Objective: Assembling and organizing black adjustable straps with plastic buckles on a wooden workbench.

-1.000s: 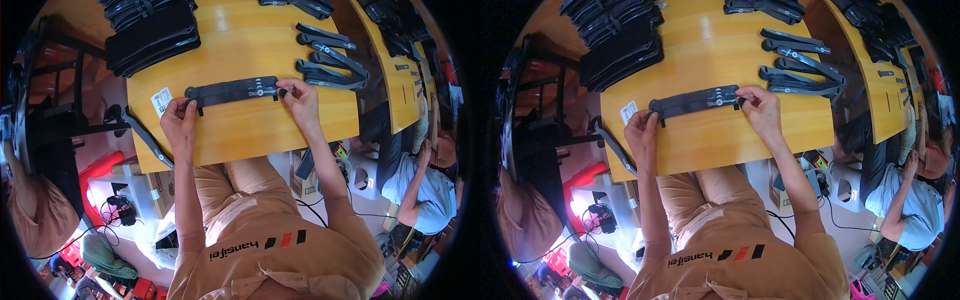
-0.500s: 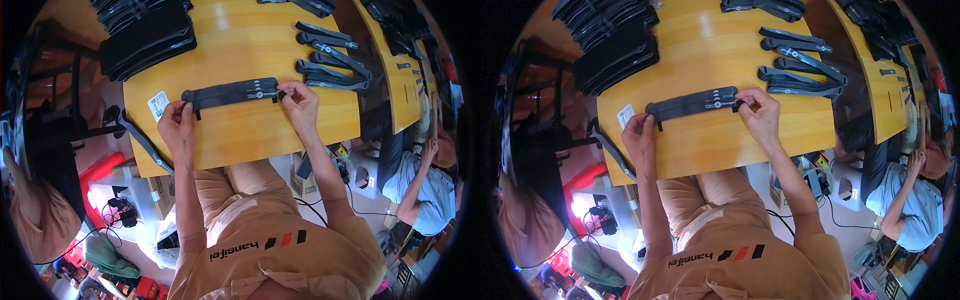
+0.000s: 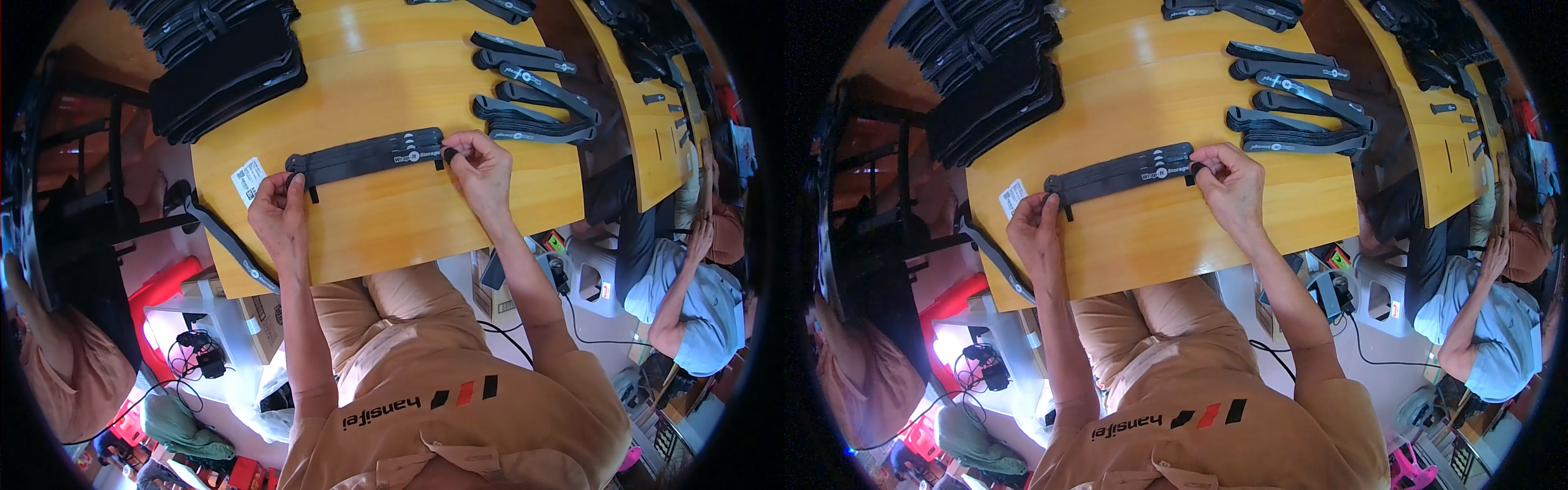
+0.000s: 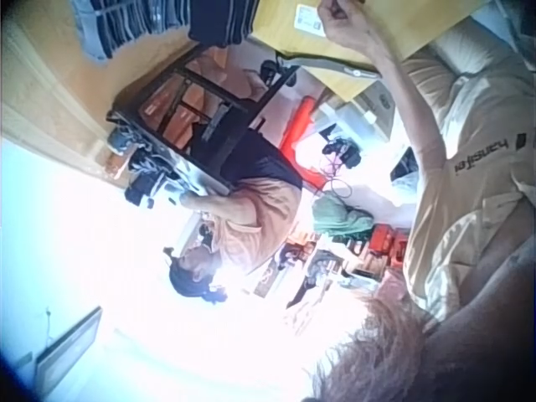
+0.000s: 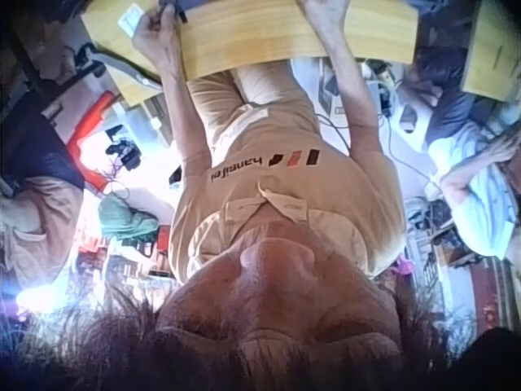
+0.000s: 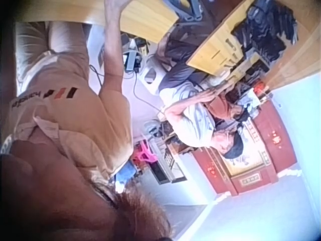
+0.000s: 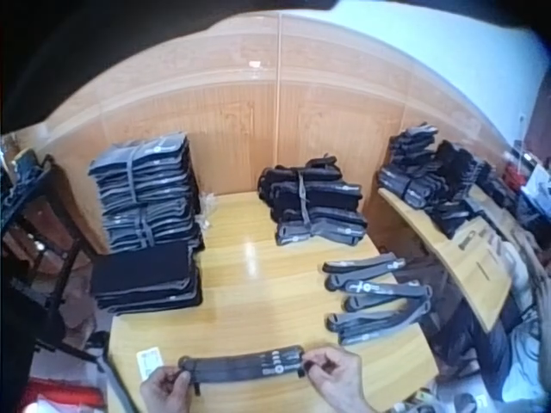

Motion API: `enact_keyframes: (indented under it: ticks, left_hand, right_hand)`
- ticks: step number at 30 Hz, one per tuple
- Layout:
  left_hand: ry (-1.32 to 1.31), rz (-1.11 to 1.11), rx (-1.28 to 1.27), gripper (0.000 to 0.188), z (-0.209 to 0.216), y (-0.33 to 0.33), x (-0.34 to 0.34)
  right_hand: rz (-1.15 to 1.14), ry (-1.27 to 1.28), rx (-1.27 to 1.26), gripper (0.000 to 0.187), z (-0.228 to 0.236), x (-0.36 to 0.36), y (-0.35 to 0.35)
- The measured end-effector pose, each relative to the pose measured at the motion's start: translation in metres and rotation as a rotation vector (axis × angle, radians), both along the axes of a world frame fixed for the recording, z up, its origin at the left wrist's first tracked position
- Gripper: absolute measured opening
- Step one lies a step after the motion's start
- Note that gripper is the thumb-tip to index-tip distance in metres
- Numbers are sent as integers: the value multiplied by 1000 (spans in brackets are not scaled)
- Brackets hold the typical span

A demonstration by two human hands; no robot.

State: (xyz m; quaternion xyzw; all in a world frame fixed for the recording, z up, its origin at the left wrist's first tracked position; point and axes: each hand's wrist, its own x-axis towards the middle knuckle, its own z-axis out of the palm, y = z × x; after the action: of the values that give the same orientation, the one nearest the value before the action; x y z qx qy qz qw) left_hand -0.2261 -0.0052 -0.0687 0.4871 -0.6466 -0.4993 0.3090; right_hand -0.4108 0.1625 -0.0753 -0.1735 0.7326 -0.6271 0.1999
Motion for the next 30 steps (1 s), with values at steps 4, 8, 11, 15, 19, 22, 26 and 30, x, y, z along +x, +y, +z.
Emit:
enact_keyframes:
  ticks: [4, 8, 11, 15, 19, 22, 26, 30]
  left_hand:
    - [6, -3, -3, 10, 0, 0, 0]
    - [-43, 6, -38, 11, 0, 0, 0]
    - [-48, 5, -34, 12, -2, -2, 1]
    - [-30, 8, -52, 12, -2, -2, 1]
    - [-42, 21, -44, 13, -1, -1, -1]
    - [-49, 21, -25, 13, 0, 0, -1]
    - [-80, 32, -37, 13, 3, 0, -2]
    - [-107, 24, -45, 14, 5, 1, -2]
  right_hand:
    - [2, 37, 38, 18, 1, 0, -1]
    - [11, 99, 27, 18, 0, 1, -2]
    - [8, 100, 52, 18, -2, 0, -2]
    - [6, 99, 64, 18, 0, 0, -3]
    - [-6, 94, 77, 17, -1, -1, -1]
    - [-2, 94, 103, 17, 2, -1, -2]
    - [-3, 98, 83, 16, 3, 1, -3]
    - [-5, 105, 100, 15, 2, 1, -3]
